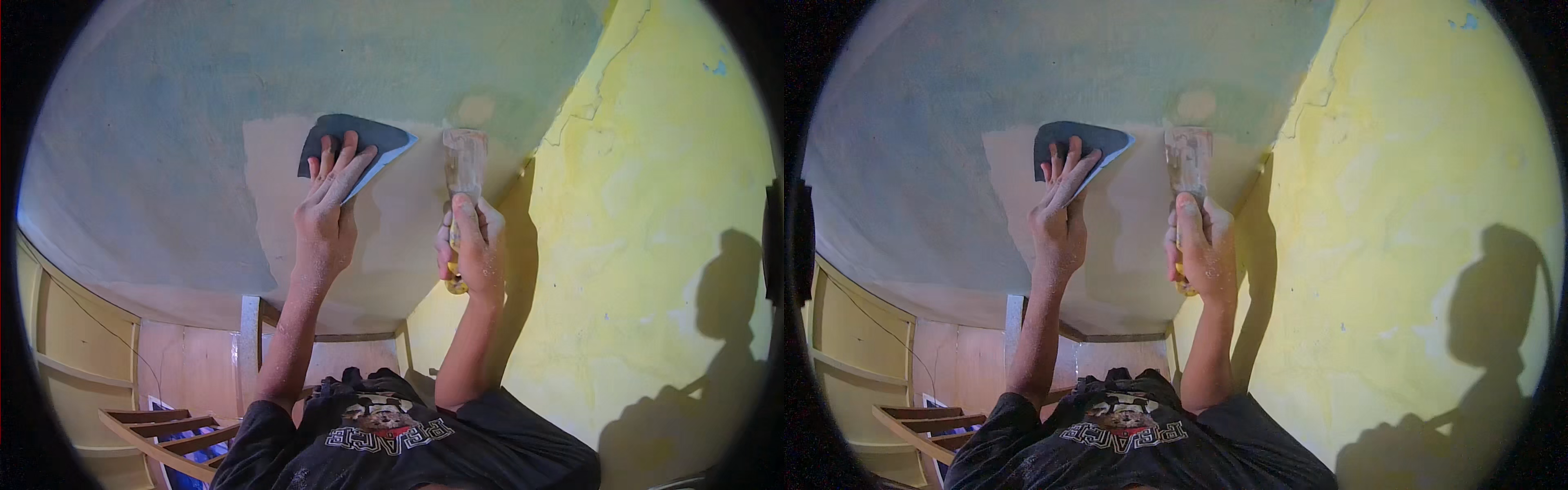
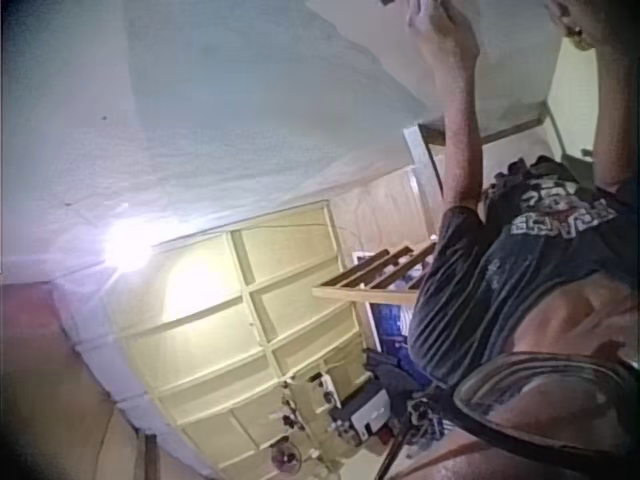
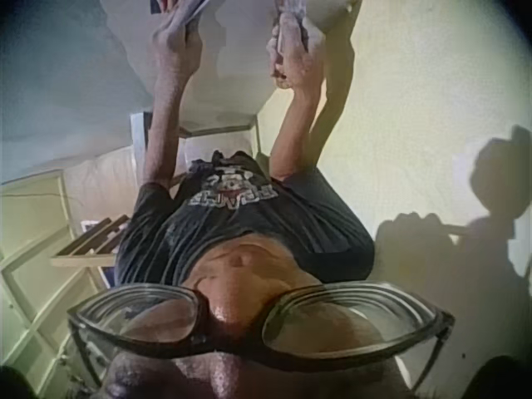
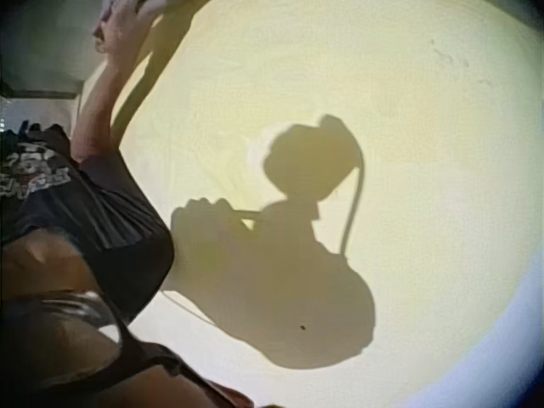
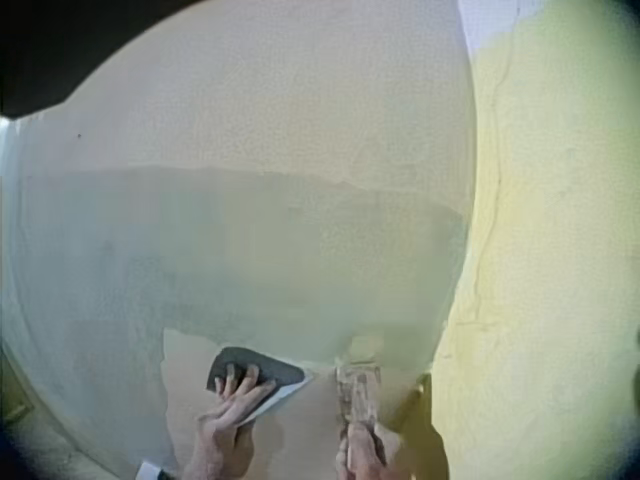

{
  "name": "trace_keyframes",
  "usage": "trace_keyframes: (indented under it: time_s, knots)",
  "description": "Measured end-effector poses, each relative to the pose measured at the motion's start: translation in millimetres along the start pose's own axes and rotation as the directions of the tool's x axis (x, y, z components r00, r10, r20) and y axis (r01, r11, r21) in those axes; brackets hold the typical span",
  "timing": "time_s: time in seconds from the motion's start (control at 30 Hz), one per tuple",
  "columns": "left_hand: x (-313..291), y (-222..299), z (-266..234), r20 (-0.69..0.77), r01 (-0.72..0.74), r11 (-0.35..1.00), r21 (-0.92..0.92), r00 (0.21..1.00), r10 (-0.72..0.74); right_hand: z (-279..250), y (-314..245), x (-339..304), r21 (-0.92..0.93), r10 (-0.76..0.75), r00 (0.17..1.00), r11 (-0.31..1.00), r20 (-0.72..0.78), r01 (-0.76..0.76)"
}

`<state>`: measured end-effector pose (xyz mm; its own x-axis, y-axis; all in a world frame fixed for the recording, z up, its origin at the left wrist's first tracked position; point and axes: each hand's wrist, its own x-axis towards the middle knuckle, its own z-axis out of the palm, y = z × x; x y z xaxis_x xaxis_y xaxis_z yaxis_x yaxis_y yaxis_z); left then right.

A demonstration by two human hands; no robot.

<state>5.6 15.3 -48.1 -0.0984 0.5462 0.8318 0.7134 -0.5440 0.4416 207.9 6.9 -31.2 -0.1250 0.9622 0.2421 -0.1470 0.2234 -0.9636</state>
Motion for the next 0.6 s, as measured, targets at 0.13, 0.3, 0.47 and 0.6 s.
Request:
trace_keyframes:
  time_s: [0.13,0.3,0.47,0.6]
  knots:
    - [-1.4,-2.5,2.2,0.017,-0.005,1.0,-0.021,1.0,0.005,-0.4,0.8,1.0,-0.017,-0.006,1.0,1.0,-0.024,0.005]
    - [-0.9,-0.6,-0.3,0.015,-0.008,1.0,-0.011,1.0,0.008,1.7,4.1,0.4,-0.015,-0.026,0.999,1.0,-0.029,0.026]
    - [-1.1,-1.1,2.7,0.026,-0.006,1.0,-0.022,1.0,0.006,0.6,0.6,2.4,-0.036,-0.033,0.997,0.999,-0.076,0.03]
    - [-1.7,-2.8,1.8,0.027,-0.019,1.0,-0.003,0.999,0.02,0.6,4.2,3.3,-0.016,-0.031,0.996,0.999,-0.078,0.03]
